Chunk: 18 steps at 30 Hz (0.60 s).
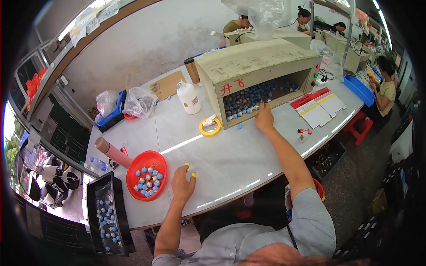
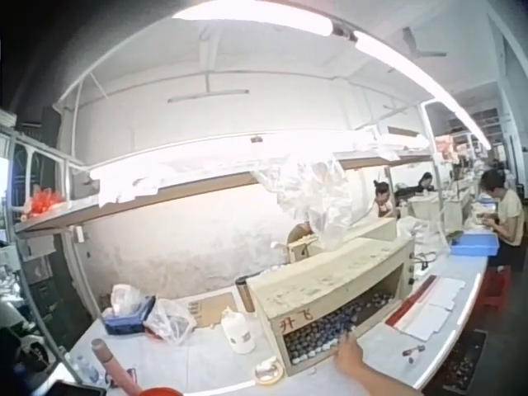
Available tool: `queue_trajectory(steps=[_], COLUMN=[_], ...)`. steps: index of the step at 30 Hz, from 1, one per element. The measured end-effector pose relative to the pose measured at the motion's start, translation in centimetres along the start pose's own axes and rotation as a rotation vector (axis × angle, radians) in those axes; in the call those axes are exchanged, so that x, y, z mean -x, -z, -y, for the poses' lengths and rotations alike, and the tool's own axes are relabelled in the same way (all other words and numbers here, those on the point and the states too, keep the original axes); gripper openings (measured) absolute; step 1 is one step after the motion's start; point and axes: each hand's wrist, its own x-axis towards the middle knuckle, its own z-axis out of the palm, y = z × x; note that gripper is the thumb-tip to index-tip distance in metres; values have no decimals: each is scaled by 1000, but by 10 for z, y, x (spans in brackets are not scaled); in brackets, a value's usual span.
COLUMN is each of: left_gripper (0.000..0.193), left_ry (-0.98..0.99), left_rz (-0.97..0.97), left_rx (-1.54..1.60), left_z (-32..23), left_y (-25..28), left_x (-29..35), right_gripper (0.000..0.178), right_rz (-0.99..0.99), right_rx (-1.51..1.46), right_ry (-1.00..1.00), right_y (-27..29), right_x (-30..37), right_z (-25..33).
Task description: The person assembles small figurines by applying glue to components with a squeeze bottle and pressing parts together by hand.
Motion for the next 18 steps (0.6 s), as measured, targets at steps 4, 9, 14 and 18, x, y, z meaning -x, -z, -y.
queue_trajectory(steps=[4,9,14,18], left_gripper=[36,34,36,42], left_ry=[-8,14,151,448], left_rz=[60,81,158,293], left_rx=[47,80,364,936], left_z=[-9,-8,-17,-17], left_y=[-10,-15,-29,-70], left_x=[7,11,1,-16], right_gripper=[41,39,38,33], right_rz=[17,35,-132,288], right_rx=[145,26,-259,-1087], right_ry=[-14,-70,-64,-84], right_y=[3,5,-8,-5], right_x=[-34,-32,4,77], right_z=[-28,-29,-31,12])
